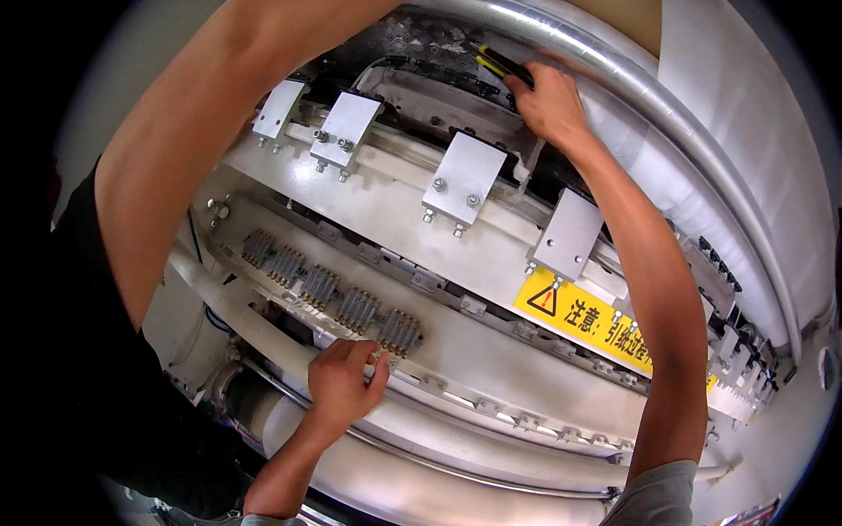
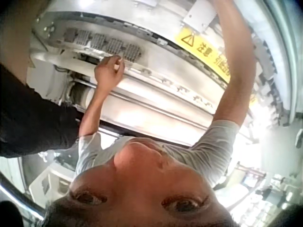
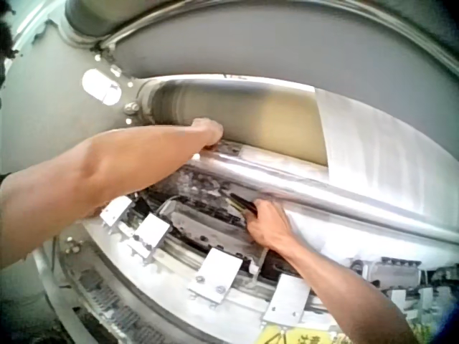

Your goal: The person uses a hand-held cutter to trim large rolls of white fabric and assists another individual in feeding the fabric through the rollers of an industrial machine.

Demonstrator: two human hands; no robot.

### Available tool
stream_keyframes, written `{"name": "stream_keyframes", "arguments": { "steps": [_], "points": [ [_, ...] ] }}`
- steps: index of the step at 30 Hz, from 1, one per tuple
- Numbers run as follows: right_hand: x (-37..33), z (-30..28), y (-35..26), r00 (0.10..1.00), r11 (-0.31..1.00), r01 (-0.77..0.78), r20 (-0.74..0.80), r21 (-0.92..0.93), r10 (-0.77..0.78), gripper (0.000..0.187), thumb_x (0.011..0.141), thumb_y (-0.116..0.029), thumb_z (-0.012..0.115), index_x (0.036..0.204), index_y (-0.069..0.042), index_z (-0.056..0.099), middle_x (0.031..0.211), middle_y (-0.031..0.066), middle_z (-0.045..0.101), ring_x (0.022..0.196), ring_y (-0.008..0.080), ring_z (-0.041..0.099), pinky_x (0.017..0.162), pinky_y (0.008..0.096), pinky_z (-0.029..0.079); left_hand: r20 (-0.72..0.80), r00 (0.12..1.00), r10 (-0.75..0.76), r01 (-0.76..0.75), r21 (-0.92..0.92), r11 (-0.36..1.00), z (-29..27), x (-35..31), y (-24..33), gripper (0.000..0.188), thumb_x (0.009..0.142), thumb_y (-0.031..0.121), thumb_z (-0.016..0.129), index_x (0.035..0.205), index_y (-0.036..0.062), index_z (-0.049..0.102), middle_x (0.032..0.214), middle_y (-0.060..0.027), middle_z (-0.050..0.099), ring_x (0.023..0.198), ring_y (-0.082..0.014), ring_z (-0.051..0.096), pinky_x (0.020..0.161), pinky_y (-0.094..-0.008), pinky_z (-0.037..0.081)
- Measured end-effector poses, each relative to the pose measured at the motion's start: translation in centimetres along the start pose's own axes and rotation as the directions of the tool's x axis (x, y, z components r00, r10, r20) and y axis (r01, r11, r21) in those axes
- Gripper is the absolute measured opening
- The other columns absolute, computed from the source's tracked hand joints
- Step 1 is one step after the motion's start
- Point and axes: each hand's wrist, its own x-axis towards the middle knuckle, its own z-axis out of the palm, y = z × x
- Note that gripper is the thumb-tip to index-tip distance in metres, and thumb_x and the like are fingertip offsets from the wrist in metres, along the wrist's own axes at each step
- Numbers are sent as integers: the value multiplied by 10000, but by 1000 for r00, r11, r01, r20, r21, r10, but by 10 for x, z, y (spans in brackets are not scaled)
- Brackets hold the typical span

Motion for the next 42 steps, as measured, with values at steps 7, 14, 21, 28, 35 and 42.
{"name": "stream_keyframes", "arguments": {
  "steps": [7, 14, 21, 28, 35, 42],
  "points": [
    [-4, -3, 2, 1000, 999, 21, 9, 33, -21, 402, 977, -346, 627, 1157, 7, 700, 1044, 332, 697, 1051, 514, 654, 957, 550, 502, -14, 1000, 4, -4, -7, 1000, -6, -2, -2, 157, 838, 179, 767, 928, 72, 695, 745, -64, 670, 688, -285, 658, 595, -406, 528],
    [3, 2, 13, 989, 989, 147, 1, -25, -147, 405, 980, -348, 617, 1172, 2, 686, 1016, 295, 714, 1009, 504, 666, 938, 536, 512, 6, 1000, 28, -28, 10, 1000, -8, 0, -2, 151, 835, 156, 767, 933, 71, 689, 745, -57, 667, 676, -269, 650, 588, -395, 520],
    [-4, -2, 9, 993, 992, 118, 0, -38, -118, 407, 979, -359, 616, 1170, -6, 686, 1023, 294, 714, 1012, 505, 666, 928, 548, 518, -16, 1000, 8, -9, -52, 999, -5, 0, -2, 103, 846, 135, 752, 914, 85, 693, 747, -47, 677, 689, -283, 660, 615, -416, 514],
    [-2, 6, 4, 992, 979, 120, -28, -165, -126, 403, 974, -350, 612, 1183, -12, 677, 984, 311, 712, 1000, 512, 669, 907, 565, 536, -9, 1000, 28, -28, -14, 1000, -4, -1, -1, 120, 846, 132, 749, 930, 78, 683, 745, -54, 667, 679, -284, 656, 601, -412, 507],
    [3, 6, 8, 999, 998, 46, -11, -41, -46, 397, 968, -364, 624, 1134, -15, 715, 975, 305, 717, 1000, 502, 676, 909, 552, 536, -2, 999, 50, -50, 25, 998, -3, 2, 0, 147, 847, 160, 767, 920, 69, 678, 736, -66, 657, 662, -275, 645, 575, -397, 514],
    [5, 11, 15, 993, 985, 93, -59, -146, -103, 436, 969, -406, 628, 1132, -12, 723, 947, 256, 732, 958, 455, 698, 877, 507, 527, -2, 1000, 17, -17, 3, 1000, -3, 1, 3, 125, 845, 139, 761, 918, 72, 686, 749, -63, 671, 687, -286, 660, 602, -409, 519]
  ]
}}
